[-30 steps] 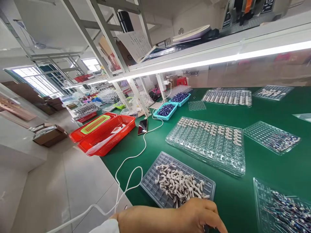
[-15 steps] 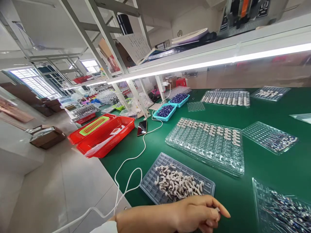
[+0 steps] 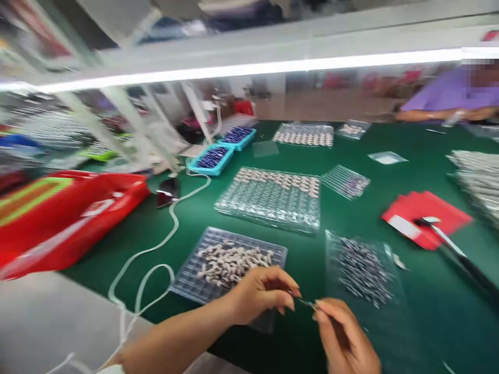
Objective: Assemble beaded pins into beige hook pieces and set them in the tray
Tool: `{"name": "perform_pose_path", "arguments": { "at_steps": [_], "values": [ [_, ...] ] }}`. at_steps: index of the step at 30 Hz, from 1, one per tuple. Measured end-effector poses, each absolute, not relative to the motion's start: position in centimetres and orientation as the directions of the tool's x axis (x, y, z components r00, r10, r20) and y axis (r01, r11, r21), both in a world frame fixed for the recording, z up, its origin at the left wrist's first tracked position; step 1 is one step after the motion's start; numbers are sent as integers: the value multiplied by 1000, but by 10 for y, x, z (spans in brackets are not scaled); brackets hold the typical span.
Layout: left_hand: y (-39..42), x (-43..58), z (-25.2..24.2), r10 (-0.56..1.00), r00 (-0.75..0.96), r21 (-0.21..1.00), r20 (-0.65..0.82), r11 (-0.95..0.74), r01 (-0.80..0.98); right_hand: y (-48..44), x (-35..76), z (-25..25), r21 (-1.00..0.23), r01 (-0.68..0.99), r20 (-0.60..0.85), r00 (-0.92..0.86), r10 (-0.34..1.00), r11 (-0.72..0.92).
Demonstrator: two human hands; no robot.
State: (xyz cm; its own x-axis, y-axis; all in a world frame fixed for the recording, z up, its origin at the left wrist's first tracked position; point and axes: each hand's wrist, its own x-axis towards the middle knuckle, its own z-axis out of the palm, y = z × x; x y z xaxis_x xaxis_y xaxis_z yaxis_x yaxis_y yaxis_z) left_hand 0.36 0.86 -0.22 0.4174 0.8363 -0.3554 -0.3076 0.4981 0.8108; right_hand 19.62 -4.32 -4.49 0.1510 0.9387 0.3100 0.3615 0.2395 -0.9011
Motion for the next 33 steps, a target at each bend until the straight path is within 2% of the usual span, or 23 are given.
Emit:
{"name": "perform_pose_path", "arguments": {
  "at_steps": [4,11,22,33],
  "values": [
    [10,1,-3,845,394,862,-361,464,-204,-48,191,-39,-906,382,287,236,928,183],
    [8,1,-6,873,354,906,-337,403,-130,-47,183,-35,-876,396,358,149,922,276],
    [8,0,-10,914,322,966,-247,258,11,-45,181,-30,-842,459,357,83,930,283],
    [8,-3,-13,940,341,973,25,-100,207,-43,180,-28,-835,486,340,85,937,259]
  ]
}}
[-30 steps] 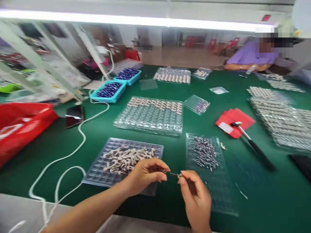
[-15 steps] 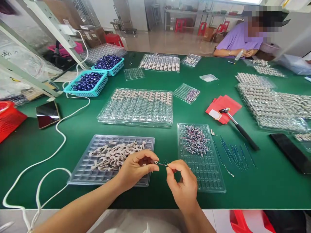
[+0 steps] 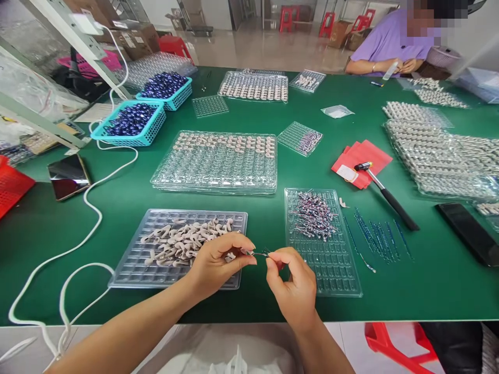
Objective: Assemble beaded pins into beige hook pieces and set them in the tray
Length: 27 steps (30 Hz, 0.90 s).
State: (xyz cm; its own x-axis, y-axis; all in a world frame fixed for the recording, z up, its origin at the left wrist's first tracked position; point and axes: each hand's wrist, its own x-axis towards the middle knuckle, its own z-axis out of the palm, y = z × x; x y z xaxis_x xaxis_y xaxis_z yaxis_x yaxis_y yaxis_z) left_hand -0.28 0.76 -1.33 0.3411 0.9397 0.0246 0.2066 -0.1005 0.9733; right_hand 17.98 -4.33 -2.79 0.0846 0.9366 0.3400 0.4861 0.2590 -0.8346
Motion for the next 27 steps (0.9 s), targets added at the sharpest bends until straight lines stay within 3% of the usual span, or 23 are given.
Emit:
{"name": "perform_pose_path", "arguments": {
  "at_steps": [12,27],
  "values": [
    [7,-2,-13,940,329,962,92,-169,215,-44,181,-33,-867,465,289,177,941,180],
    [7,0,-15,952,304,984,-37,-18,176,-44,181,-32,-875,447,299,189,935,189]
  ]
}}
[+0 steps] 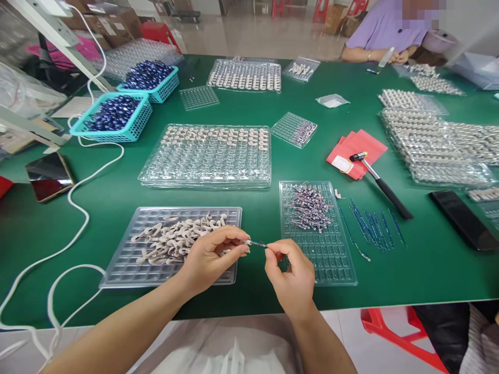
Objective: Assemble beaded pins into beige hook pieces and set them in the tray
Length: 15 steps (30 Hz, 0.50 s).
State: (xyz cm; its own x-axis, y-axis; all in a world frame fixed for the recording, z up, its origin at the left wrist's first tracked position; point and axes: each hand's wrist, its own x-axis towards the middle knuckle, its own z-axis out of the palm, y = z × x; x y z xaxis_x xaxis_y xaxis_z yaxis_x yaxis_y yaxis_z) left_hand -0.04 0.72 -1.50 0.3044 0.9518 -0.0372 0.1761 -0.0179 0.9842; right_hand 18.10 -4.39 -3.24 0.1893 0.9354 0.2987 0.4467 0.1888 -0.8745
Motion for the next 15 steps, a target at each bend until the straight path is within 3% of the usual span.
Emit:
{"name": "perform_pose_path", "arguments": {
  "at_steps": [15],
  "values": [
    [6,0,-13,942,324,983,-84,24,183,-43,181,-31,-855,447,351,125,928,263]
  ]
}}
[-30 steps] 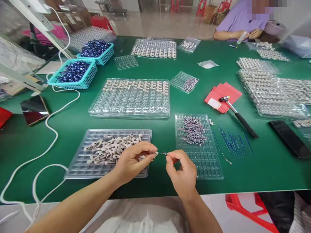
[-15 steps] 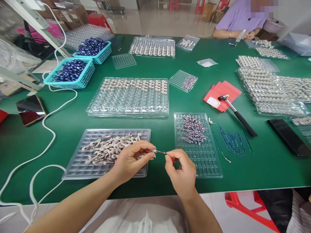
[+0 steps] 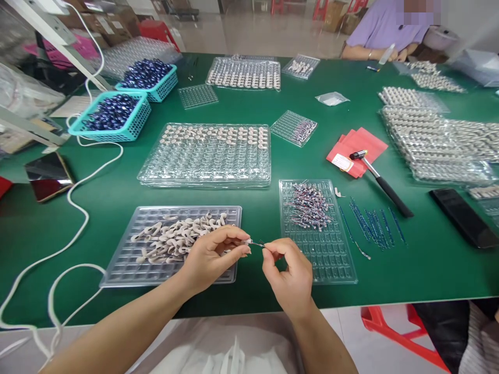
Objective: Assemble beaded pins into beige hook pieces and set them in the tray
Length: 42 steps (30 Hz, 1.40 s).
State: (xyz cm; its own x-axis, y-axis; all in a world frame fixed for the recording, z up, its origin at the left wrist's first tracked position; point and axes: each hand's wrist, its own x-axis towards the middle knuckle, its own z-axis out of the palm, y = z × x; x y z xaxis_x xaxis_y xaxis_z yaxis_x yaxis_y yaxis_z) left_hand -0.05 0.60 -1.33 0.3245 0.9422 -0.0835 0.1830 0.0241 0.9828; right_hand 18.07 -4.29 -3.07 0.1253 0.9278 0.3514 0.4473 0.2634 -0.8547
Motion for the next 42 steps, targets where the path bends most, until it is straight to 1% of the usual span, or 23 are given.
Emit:
{"name": "perform_pose_path", "arguments": {
  "at_steps": [2,6,12,15,25,33,38,40,42],
  "values": [
    [6,-1,-13,943,329,981,-42,-24,194,-42,180,-29,-837,473,367,112,923,275],
    [7,0,-14,933,348,964,90,-170,205,-41,179,-26,-798,531,381,78,921,285],
    [8,1,-17,883,376,897,279,-380,226,-40,180,-25,-797,531,356,30,934,287],
    [8,0,-19,865,386,867,320,-432,248,-40,180,-24,-790,540,353,14,936,290],
    [8,0,-23,826,405,792,392,-527,308,-39,182,-28,-778,539,349,-57,935,323],
    [9,-1,-23,823,423,818,379,-511,262,-40,183,-28,-759,554,352,-93,931,342],
    [7,1,-20,874,402,882,272,-393,258,-41,182,-29,-743,592,349,-55,935,312],
    [6,1,-19,891,383,905,243,-350,242,-41,183,-27,-766,568,331,-53,942,301],
    [6,0,-19,898,363,915,246,-339,218,-40,184,-26,-788,532,324,-70,944,310]
  ]
}}
